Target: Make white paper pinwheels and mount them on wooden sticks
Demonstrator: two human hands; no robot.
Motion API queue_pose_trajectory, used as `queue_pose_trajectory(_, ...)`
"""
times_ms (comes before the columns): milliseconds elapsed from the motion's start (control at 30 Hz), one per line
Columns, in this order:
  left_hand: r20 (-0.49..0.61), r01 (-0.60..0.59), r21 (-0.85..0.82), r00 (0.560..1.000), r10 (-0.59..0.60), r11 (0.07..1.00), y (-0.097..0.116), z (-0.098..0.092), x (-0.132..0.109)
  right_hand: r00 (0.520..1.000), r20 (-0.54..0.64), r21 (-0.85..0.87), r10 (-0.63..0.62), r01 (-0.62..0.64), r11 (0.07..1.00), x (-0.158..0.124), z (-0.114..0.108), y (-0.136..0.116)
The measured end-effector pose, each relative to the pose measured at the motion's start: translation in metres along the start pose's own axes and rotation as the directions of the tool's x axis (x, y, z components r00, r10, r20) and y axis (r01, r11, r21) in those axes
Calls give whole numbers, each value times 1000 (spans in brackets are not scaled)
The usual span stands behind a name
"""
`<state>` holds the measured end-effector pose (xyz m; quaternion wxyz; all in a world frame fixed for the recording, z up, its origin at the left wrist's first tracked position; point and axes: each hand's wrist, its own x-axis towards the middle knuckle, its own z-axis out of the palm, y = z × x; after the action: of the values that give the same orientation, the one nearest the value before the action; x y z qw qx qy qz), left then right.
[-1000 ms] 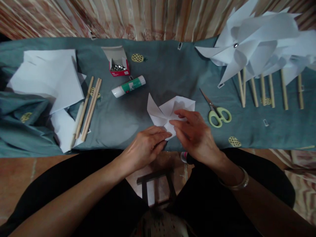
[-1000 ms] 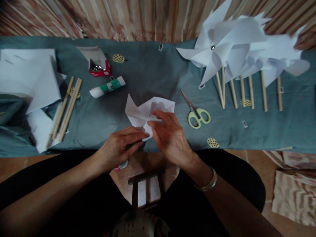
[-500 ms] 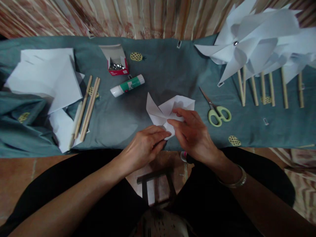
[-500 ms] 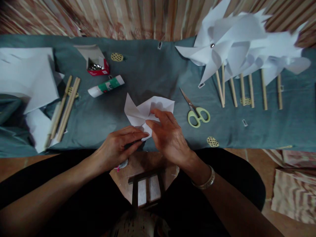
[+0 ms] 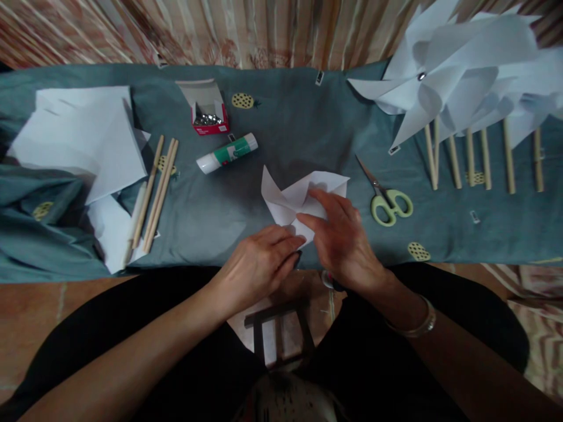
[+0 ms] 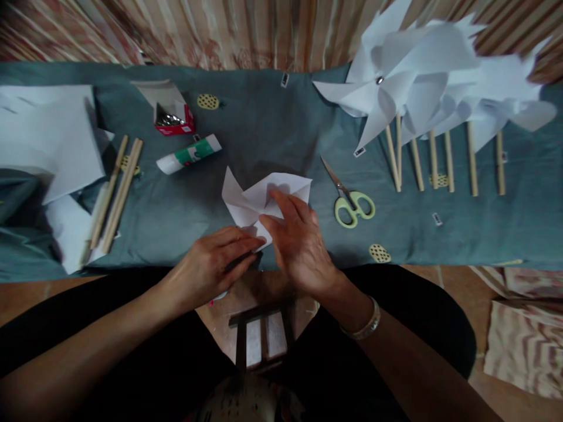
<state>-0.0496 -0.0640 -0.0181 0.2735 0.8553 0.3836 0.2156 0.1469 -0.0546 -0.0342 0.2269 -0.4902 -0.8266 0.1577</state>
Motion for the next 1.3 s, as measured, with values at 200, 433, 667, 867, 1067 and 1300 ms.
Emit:
queue_pose_trajectory(200, 52, -56, 193, 998, 47, 980, 5, -4, 1, 998, -54, -18, -32, 31, 999, 1, 8, 0)
queue_pose_trajectory(433, 43, -72, 249, 997, 64, 966, 5, -4, 2, 990, -115, -44, -86, 82, 996, 4, 16, 3)
queue_pose_trajectory(667, 58, -60, 227, 997, 48, 972, 4, -1, 1, 996, -80, 24, -46, 48, 999, 7, 5, 4)
queue_pose_trajectory(867, 75, -57, 230, 996, 41, 972, 4, -2, 2, 996, -74, -20, -57, 55, 998, 6, 2, 2)
queue_pose_trajectory(1067, 71, -59, 229, 997, 44, 972, 5, -2, 1, 992, -78, -86, -96, 89, 992, 5, 10, 3)
queue_pose_trajectory(1300, 72, -80, 258, 995, 63, 963, 4, -2, 1, 992, -108, -14, -71, 70, 997, 4, 16, 4)
